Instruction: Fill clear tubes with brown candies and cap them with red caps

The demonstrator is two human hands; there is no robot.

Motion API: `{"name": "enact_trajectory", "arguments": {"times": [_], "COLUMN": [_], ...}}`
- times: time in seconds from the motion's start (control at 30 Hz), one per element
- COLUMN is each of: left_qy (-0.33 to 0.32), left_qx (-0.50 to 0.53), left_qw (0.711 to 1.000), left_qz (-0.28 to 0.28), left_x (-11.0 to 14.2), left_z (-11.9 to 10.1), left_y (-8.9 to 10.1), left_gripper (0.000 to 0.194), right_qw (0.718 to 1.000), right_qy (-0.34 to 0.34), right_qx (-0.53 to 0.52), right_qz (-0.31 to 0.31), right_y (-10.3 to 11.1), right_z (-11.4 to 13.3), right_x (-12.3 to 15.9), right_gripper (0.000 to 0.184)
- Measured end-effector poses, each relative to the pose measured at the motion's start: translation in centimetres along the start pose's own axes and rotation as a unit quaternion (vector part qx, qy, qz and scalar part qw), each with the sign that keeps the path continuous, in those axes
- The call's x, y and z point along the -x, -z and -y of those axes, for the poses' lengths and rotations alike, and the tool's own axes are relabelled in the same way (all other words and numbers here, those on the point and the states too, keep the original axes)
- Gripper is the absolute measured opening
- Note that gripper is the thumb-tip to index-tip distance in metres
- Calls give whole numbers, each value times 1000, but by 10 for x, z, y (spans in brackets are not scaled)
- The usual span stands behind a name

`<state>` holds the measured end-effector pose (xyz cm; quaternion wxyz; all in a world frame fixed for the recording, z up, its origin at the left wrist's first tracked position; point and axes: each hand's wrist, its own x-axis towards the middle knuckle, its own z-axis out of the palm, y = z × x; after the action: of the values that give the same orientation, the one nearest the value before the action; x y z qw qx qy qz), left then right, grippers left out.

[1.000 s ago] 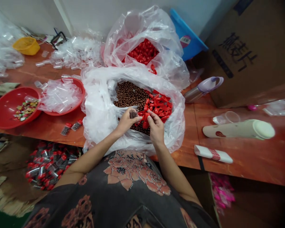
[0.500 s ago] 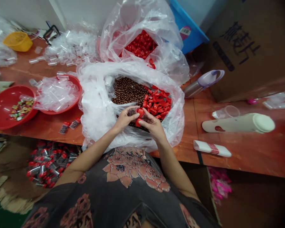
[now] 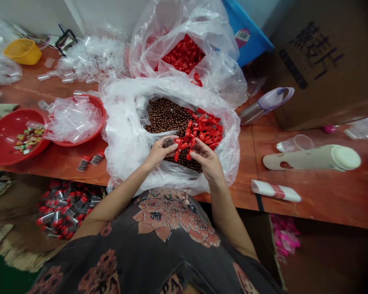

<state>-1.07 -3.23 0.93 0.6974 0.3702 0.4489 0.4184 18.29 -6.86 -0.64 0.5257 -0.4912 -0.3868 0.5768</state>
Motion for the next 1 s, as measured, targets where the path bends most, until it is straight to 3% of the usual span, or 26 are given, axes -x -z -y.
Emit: {"name": "enact_trajectory", "arguments": {"times": [0.23,0.4,0.53,0.63,0.73,0.83,0.9,0.93,1.0], "left_qy": [-24,-26,-30,-47,-80,-73,-56,-53,-53], "left_qx": [-53,-105,-99,-92,-156,-231,-235,-225,-202], "left_qw": [998,994,995,995,985,970,970,973,977], "left_qz": [9,8,11,16,4,-11,-1,9,46], "left_x": [-3,-4,-5,-18,-44,-67,-72,-71,-62], "left_z": [-2,-10,-18,-29,-44,-55,-57,-57,-53], "left_y": [2,8,14,22,31,35,32,30,23], "left_gripper": [43,35,40,44,37,29,29,31,36], "right_qw": [988,992,996,998,980,905,859,856,887], "right_qy": [67,36,-18,-17,38,98,125,135,149], "right_qx": [54,-27,-35,38,196,403,484,490,434], "right_qz": [-129,-116,-85,-53,12,90,108,97,43], "right_y": [8,-1,-2,2,7,9,10,10,10], "right_z": [8,11,9,2,-6,-11,-10,-7,2], "right_x": [2,3,4,6,9,13,14,13,10], "right_gripper": [60,62,37,28,23,24,29,31,34]}}
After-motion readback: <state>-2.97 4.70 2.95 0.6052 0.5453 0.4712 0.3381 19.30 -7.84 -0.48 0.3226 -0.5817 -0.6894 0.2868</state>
